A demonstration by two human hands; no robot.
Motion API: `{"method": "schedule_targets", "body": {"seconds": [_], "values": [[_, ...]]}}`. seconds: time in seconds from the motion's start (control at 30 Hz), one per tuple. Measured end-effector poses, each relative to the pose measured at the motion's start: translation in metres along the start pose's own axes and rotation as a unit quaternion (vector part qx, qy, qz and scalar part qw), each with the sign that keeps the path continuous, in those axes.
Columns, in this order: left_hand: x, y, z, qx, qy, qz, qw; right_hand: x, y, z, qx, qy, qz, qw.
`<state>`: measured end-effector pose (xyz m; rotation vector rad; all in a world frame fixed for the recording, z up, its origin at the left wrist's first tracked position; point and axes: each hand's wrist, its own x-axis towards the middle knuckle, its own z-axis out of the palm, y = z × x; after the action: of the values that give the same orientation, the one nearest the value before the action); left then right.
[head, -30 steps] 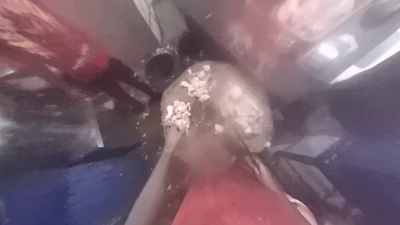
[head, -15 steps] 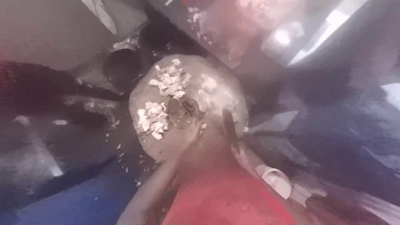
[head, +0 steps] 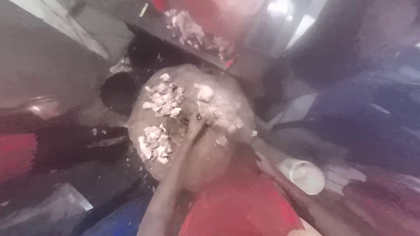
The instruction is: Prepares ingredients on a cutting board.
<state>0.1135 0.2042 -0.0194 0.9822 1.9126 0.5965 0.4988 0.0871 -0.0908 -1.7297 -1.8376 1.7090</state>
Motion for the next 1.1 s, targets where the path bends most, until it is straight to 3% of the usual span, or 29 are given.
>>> {"method": "schedule_targets", "body": {"seconds": [0.13, 0.23, 0.3, 0.4, 0.53, 0.63, 0.73, 0.8, 0.9, 1.1], "values": [[0.014, 0.011, 0.017, 0.026, 0.019, 0.018, 0.999, 0.012, 0.002, -0.023, -0.071, -0.054, -0.013, 0.996], [0.01, 0.012, -0.017, -0.063, 0.0, 0.009, 0.998, 0.013, -0.037, -0.049, -0.138, -0.084, -0.04, 0.986], [-0.009, 0.003, -0.044, -0.136, 0.033, 0.033, 0.99, 0.016, -0.055, -0.058, -0.211, -0.089, -0.092, 0.969], [-0.066, -0.019, -0.088, -0.376, 0.034, 0.081, 0.922, 0.02, -0.072, -0.057, -0.284, -0.143, -0.157, 0.935], [-0.143, -0.063, -0.124, -0.558, 0.058, 0.022, 0.828, 0.022, -0.094, -0.036, -0.23, -0.222, -0.08, 0.944], [-0.176, -0.086, -0.104, -0.582, 0.117, -0.045, 0.804, 0.024, -0.109, -0.025, -0.176, -0.194, 0.027, 0.965], [-0.182, -0.085, -0.06, -0.597, 0.134, -0.07, 0.788, 0.025, -0.121, -0.008, -0.098, -0.115, 0.016, 0.988], [-0.168, -0.084, -0.03, -0.563, 0.133, -0.052, 0.814, 0.027, -0.126, 0.007, -0.072, -0.084, -0.014, 0.994], [-0.139, -0.115, 0.002, -0.359, 0.098, -0.067, 0.926, 0.019, -0.125, 0.025, -0.023, -0.054, -0.027, 0.998], [-0.158, -0.161, 0.013, -0.252, 0.028, -0.109, 0.961, 0.008, -0.101, 0.025, -0.096, -0.074, -0.031, 0.992]]}}
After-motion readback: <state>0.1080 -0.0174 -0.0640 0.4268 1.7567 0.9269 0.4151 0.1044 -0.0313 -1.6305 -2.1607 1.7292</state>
